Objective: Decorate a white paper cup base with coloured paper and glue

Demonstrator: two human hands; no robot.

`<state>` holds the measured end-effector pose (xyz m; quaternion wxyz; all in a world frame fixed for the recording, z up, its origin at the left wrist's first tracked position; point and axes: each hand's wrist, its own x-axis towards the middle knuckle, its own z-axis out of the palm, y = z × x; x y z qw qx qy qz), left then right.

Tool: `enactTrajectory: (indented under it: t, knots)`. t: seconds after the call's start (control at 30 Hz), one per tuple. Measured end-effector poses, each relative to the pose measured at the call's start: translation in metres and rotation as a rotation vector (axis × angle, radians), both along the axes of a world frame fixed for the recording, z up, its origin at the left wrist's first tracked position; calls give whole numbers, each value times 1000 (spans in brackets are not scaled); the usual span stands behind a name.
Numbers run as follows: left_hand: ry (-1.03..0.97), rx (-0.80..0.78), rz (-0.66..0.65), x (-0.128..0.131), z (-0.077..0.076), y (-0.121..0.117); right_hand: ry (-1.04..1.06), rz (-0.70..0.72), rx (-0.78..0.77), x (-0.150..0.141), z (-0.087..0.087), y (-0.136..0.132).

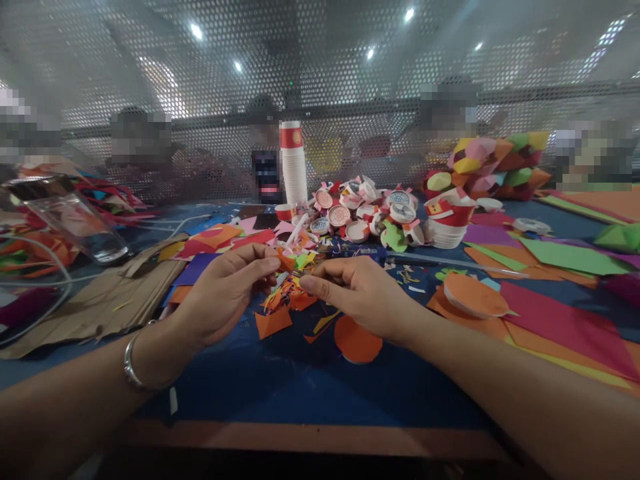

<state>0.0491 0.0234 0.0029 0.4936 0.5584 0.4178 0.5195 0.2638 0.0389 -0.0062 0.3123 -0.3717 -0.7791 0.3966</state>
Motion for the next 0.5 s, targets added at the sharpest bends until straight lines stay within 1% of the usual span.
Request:
enactTrajectory:
  t: [0.13,0.3,0.5]
  knots:
    - [5,-7,-14,1,0,-1,10,4,11,-1,-2,1]
    - [-6,-8,-20,2,0,-2,-27,6,19,-1,1,0]
    - [-17,-25,-27,3,0,-3,0,21,1,-1,1,0]
